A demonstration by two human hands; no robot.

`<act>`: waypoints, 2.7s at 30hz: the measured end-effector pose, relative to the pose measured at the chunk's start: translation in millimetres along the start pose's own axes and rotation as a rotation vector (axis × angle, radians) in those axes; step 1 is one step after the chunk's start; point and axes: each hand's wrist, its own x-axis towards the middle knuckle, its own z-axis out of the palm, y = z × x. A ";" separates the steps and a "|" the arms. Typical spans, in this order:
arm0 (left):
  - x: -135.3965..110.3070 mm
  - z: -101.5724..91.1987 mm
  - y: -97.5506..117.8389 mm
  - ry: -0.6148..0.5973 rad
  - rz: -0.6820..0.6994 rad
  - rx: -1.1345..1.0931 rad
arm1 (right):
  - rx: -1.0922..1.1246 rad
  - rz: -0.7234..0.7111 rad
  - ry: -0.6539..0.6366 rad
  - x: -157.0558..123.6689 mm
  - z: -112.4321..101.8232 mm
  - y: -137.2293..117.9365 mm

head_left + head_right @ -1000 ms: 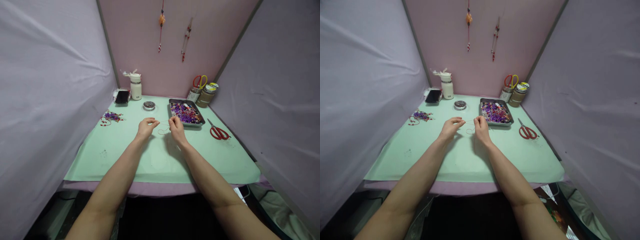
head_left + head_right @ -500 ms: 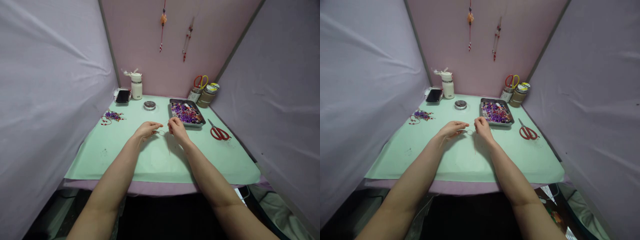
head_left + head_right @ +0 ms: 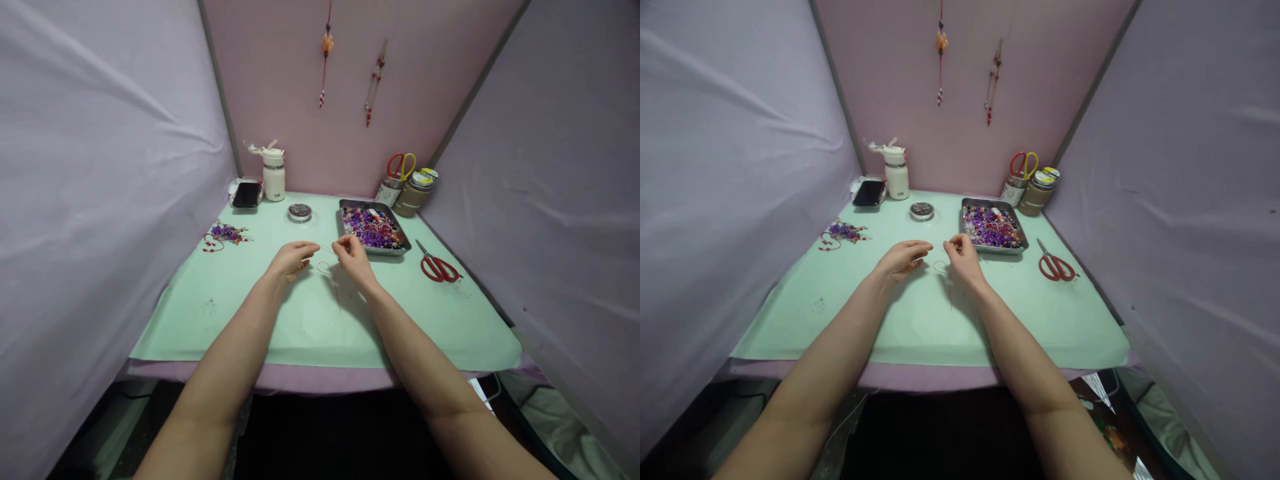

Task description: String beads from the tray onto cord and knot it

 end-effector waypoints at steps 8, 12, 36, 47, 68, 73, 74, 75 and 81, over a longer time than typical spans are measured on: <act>3.0 -1.9 -0.7 0.071 0.017 -0.133 | -0.248 -0.224 -0.051 -15.2 17.4 -1.8; 4.7 -1.8 -3.9 0.089 0.167 0.042 | -0.314 -0.290 -0.093 -15.6 16.3 1.5; -2.1 -2.6 3.4 -0.083 0.631 0.663 | 0.164 0.054 -0.223 -1.2 -5.7 -6.3; -4.9 -1.2 4.7 -0.046 0.696 0.590 | 0.225 0.167 -0.301 -1.8 -6.6 -5.2; -10.5 1.2 9.0 -0.083 0.620 0.517 | 0.370 0.200 -0.350 -1.3 -6.3 -2.2; -9.7 0.8 8.5 -0.074 0.586 0.475 | 0.357 0.182 -0.337 -0.6 -6.6 -2.5; -9.5 0.7 8.4 -0.074 0.586 0.470 | 0.350 0.178 -0.339 -0.7 -6.8 -2.9; -9.3 0.6 8.4 -0.075 0.589 0.465 | 0.344 0.175 -0.341 -0.7 -7.0 -3.3; -9.6 0.7 8.8 -0.078 0.590 0.454 | 0.340 0.176 -0.349 -1.1 -7.4 -3.8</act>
